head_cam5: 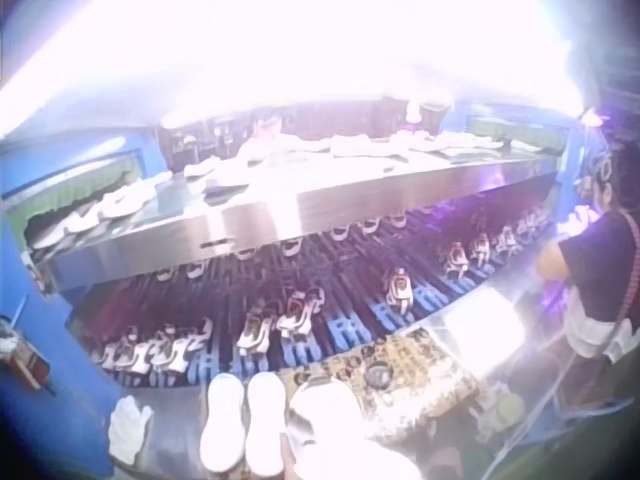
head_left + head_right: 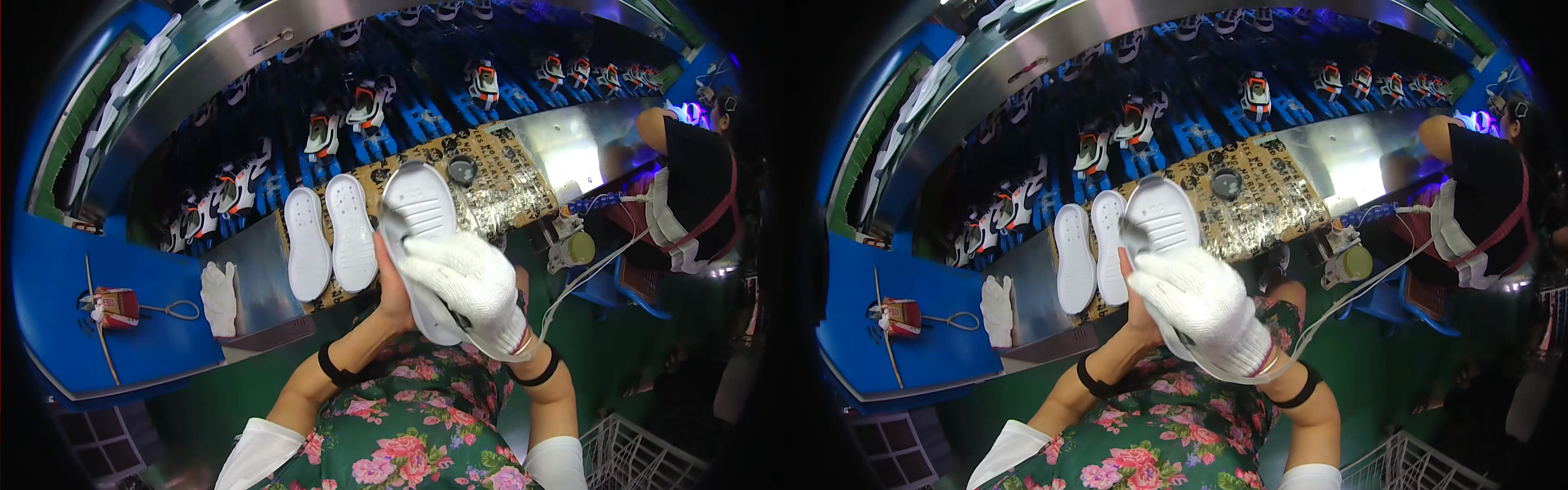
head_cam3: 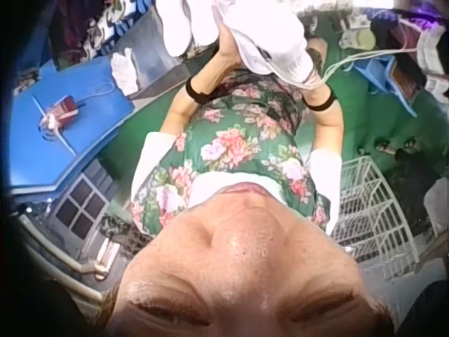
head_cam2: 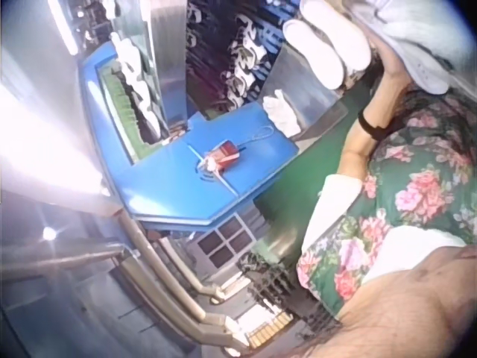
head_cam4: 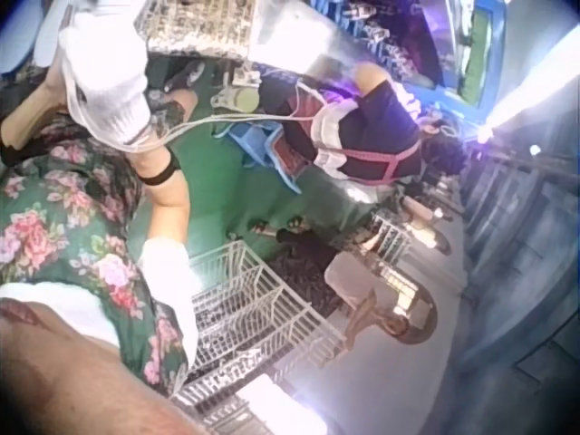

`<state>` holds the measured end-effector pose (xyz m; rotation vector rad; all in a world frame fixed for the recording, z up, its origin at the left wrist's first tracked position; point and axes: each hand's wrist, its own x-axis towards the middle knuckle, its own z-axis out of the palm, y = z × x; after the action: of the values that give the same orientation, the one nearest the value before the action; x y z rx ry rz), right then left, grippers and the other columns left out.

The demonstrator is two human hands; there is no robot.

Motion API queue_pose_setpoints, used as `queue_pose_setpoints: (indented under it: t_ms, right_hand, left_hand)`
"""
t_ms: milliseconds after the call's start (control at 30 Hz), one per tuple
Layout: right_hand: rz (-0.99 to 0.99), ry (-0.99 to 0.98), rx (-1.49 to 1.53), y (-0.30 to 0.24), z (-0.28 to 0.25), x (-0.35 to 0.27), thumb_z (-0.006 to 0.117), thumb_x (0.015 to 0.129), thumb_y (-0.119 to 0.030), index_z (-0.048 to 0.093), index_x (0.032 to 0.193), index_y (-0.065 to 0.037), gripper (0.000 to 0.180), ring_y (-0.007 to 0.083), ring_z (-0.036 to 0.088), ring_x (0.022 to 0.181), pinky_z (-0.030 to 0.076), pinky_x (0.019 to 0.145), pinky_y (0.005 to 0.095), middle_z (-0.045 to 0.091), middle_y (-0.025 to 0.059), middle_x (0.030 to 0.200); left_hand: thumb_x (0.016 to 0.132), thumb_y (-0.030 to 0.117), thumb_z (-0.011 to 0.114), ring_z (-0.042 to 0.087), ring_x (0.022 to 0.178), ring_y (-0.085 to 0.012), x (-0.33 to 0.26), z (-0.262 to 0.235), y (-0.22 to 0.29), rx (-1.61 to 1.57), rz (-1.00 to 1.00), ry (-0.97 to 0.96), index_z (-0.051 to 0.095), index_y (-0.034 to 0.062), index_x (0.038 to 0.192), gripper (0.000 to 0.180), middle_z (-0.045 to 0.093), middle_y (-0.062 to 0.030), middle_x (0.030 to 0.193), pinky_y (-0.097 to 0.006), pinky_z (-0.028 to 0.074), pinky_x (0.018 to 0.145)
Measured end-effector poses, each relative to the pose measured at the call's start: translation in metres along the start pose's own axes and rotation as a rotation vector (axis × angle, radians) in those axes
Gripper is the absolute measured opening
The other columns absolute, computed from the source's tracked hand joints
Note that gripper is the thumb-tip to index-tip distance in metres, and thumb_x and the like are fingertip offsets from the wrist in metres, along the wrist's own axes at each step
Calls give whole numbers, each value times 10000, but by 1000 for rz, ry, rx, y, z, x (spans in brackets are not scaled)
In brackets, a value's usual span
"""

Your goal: Applying glue to shoe insoles using a brush on a manufacturing production line.

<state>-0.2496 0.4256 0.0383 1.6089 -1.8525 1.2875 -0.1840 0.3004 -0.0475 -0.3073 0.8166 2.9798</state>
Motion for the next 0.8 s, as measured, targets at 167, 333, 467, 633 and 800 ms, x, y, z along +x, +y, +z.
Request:
queue_pose_setpoints:
  t_ms: [167, 333, 467, 633, 800]
  right_hand:
    - [96, 216, -38, 18, -7, -6, 757, 712, -2, 722, 1009, -27, 299, 320, 691, 867, 545, 779, 389, 722, 149, 1002]
    - [-11, 32, -16, 10, 8, -14, 762, 736, -11, 723, 999, -20, 266, 305, 694, 874, 542, 755, 377, 725, 155, 1015]
    - [192, 138, 248, 16, -3, -14, 745, 755, 11, 725, 953, -12, 200, 274, 692, 830, 535, 747, 359, 733, 145, 1006]
    - [-19, 83, 2, 23, 7, -23, 747, 736, 0, 722, 996, -26, 262, 304, 693, 871, 542, 775, 375, 721, 149, 1044]
    - [140, 121, 336, 30, 2, -29, 757, 753, -29, 729, 960, -35, 209, 291, 699, 832, 542, 753, 362, 736, 137, 975]
  left_hand:
    - [866, 867, 174, 524, 1297, -302, -4, -8, -4, -30, 56, -18, 357, 104, 1501, 1009, 479, -158, 1453, -467, 423, 1094]
    - [838, 893, 183, 517, 1303, -316, -1, -21, -1, 75, -12, 75, 339, 103, 1511, 1050, 474, -162, 1459, -482, 417, 1101]
    - [843, 886, 198, 534, 1279, -310, 5, -22, 2, -456, 31, -333, 358, 110, 1499, 1029, 497, -155, 1429, -478, 446, 1072]
    - [857, 874, 212, 539, 1265, -291, 11, -12, 12, 161, 89, -10, 337, 106, 1506, 1013, 494, -136, 1429, -446, 439, 1080]
    - [898, 828, 235, 491, 1314, -286, 17, -26, 8, 198, 215, 11, 305, 142, 1533, 937, 455, -124, 1474, -431, 380, 1133]
